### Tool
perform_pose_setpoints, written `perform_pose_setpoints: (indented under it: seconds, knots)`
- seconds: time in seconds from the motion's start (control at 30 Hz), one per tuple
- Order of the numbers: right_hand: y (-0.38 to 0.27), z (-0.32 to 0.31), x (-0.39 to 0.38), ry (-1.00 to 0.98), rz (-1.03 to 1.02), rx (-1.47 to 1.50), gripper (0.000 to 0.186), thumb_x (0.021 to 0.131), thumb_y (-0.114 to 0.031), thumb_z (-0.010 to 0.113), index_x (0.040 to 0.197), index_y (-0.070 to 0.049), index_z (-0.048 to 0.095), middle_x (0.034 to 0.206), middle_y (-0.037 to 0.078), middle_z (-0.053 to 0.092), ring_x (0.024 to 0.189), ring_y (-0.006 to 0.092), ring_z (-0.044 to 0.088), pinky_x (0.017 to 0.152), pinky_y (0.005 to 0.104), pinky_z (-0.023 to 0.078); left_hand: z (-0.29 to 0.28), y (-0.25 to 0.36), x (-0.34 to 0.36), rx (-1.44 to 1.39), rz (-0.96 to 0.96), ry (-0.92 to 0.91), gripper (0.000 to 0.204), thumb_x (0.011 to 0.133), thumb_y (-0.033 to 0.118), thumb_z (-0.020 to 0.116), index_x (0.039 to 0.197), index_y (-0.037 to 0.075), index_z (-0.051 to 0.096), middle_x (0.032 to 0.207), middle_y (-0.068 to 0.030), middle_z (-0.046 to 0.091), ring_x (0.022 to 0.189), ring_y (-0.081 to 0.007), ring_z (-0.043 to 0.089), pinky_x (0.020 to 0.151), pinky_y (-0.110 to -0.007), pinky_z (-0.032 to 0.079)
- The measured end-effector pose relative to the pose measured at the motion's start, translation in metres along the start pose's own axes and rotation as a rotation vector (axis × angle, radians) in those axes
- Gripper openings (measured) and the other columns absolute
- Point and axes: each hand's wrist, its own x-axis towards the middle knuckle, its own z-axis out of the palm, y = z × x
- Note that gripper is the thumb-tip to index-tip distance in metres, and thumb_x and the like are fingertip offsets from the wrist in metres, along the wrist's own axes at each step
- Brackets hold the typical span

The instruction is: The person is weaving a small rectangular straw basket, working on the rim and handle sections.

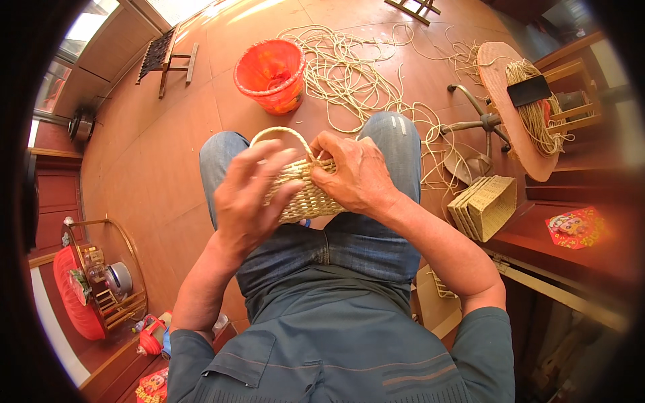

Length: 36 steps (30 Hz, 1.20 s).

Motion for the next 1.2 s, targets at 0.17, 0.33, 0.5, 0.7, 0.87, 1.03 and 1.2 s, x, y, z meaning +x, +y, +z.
perform_pose_setpoints:
  seconds: [0.17,0.33,0.5,0.7,0.87,1.03,1.2]
  knots:
    - [0.003,-0.008,-0.016,-0.01,-0.064,0.014,0.028,0.089,-0.022,0.08,0.109,-0.004,0.071,0.089,0.013,0.073,0.084,0.032,0.072,0.082,0.0425,0.055,-0.036,-0.028,0.004,0.095,-0.216,0.069,0.009,0.099,0.011,0.079,0.099,0.002,0.076,0.09,-0.0109,0.071,0.091,-0.0302,0.072,0.077,-0.039,0.057]
    - [-0.001,-0.012,-0.024,-0.028,-0.096,0.074,0.025,0.088,-0.02,0.082,0.106,-0.007,0.07,0.095,0.006,0.072,0.091,0.0245,0.069,0.091,0.0386,0.048,-0.018,-0.065,0.025,-0.671,-0.654,-0.591,0.023,0.104,0.019,0.072,0.111,-0.003,0.074,0.097,-0.0033,0.075,0.093,-0.0108,0.068,0.084,-0.03,0.055]
    - [0.002,-0.01,-0.026,0.063,-0.159,0.046,0.022,0.089,-0.018,0.078,0.103,-0.006,0.067,0.093,0.009,0.073,0.087,0.0289,0.073,0.089,0.0415,0.048,0.011,-0.066,0.057,-0.94,-0.634,-0.973,0.03,0.104,0.032,0.077,0.109,0.002,0.074,0.088,0.0035,0.067,0.081,-0.0069,0.06,0.072,-0.027,0.048]
    - [0.003,-0.009,-0.03,0.067,-0.132,0.059,0.025,0.088,-0.018,0.084,0.104,-0.008,0.068,0.093,0.007,0.072,0.087,0.0281,0.068,0.09,0.039,0.048,0.028,-0.063,0.065,-1.156,-0.808,-1.061,0.023,0.103,0.022,0.081,0.118,0.007,0.073,0.103,0.0014,0.076,0.093,-0.0073,0.07,0.081,-0.025,0.056]
    - [0.0,-0.009,-0.029,0.078,-0.136,0.071,0.025,0.087,-0.016,0.084,0.103,-0.007,0.067,0.093,0.009,0.073,0.088,0.0292,0.07,0.089,0.0401,0.048,0.039,-0.073,0.063,-1.225,-0.745,-1.053,0.026,0.101,0.018,0.079,0.121,0.005,0.071,0.099,0.0025,0.072,0.085,-0.0071,0.063,0.074,-0.025,0.051]
    - [-0.001,-0.004,-0.03,0.106,-0.142,0.037,0.023,0.086,-0.013,0.081,0.101,-0.007,0.065,0.092,0.008,0.072,0.088,0.0289,0.072,0.085,0.0416,0.047,0.038,-0.076,0.072,-1.214,-0.702,-1.135,0.032,0.101,0.017,0.077,0.13,0.006,0.068,0.101,0.0022,0.072,0.087,-0.0073,0.063,0.077,-0.024,0.051]
    - [0.0,-0.002,-0.035,0.147,-0.167,0.038,0.027,0.083,-0.01,0.083,0.103,-0.009,0.065,0.094,0.007,0.071,0.09,0.0287,0.071,0.086,0.0409,0.047,0.036,-0.077,0.081,-1.187,-0.656,-1.231,0.041,0.101,0.012,0.076,0.139,0.004,0.064,0.105,-0.0007,0.073,0.095,-0.0085,0.068,0.085,-0.026,0.057]
